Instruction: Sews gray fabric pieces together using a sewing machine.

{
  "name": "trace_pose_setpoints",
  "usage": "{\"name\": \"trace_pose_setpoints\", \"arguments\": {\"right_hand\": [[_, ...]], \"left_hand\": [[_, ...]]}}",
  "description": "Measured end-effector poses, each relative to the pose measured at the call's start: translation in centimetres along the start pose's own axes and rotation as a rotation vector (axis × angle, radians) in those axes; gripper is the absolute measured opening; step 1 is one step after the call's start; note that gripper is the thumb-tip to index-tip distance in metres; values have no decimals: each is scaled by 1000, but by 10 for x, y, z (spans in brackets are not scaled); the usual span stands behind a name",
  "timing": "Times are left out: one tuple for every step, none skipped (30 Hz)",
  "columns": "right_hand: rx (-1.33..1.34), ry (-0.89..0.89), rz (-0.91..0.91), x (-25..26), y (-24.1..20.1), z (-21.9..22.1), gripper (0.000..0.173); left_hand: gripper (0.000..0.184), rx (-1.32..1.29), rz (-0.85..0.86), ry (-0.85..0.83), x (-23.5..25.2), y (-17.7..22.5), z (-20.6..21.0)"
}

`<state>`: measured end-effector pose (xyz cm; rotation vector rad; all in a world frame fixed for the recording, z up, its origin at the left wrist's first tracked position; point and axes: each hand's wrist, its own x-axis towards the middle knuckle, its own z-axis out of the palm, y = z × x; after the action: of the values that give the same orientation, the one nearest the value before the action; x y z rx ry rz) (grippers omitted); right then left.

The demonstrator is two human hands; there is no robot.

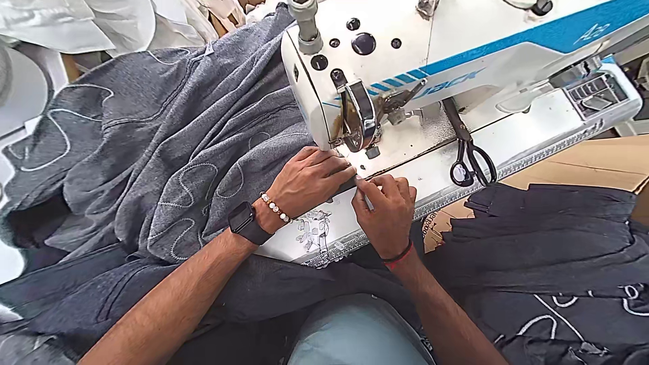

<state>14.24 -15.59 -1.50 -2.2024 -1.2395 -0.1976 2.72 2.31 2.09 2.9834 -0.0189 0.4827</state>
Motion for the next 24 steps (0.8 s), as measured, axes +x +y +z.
{"name": "trace_pose_setpoints", "arguments": {"right_hand": [[35,-7,22,0,0,-2,23],[87,-4,65,1,1,-4,22],[135,-1,127,3,1,-6,21],[167,-11,188,8,1,-9,20],[178,-33,238,12,1,-10,20],[173,-62,272,17,-1,-11,21],[160,-90,296,21,-4,-11,22],[141,-118,315,25,-6,-11,23],[122,-145,335,27,-9,-10,24],[100,-165,350,29,-12,-9,23],[77,-172,353,30,-14,-8,22],[51,-168,346,31,-16,-7,20],[24,-149,322,31,-17,-4,19],[-3,-115,283,29,-18,-1,17],[-29,-71,232,27,-19,3,15],[-50,-37,176,25,-20,6,14],[-68,-14,121,22,-21,8,13],[-84,-1,71,18,-22,9,13],[-101,7,24,14,-22,10,14],[-116,12,-17,11,-21,9,16],[-124,8,-48,8,-20,8,16],[-125,-4,-69,5,-20,5,16],[-109,-26,-73,3,-20,2,17],[-75,-54,-58,1,-19,-3,18]], "left_hand": [[31,1,2,-21,-3,-1,-1],[32,1,-2,-36,-7,-1,-1],[34,-2,-8,-44,-10,-1,0],[35,-4,-15,-43,-13,0,2],[35,-2,-22,-41,-15,1,3],[36,8,-28,-34,-17,2,5],[36,20,-32,-29,-17,3,6],[36,34,-35,-21,-18,4,6],[35,49,-42,-10,-18,5,7],[34,60,-54,0,-19,6,7],[34,62,-68,11,-19,7,7],[34,60,-77,12,-19,7,7],[35,61,-82,5,-19,7,7],[36,65,-84,-3,-19,8,6],[36,67,-84,-7,-19,8,6],[35,66,-84,-9,-19,7,6],[35,62,-84,-12,-20,6,6],[34,55,-81,-10,-20,6,6],[33,48,-79,-11,-20,6,6],[32,41,-72,-9,-20,6,6],[31,35,-64,-10,-19,5,5],[33,31,-52,-10,-20,4,5],[34,31,-40,-6,-20,3,4],[35,35,-34,-4,-20,2,3]]}}
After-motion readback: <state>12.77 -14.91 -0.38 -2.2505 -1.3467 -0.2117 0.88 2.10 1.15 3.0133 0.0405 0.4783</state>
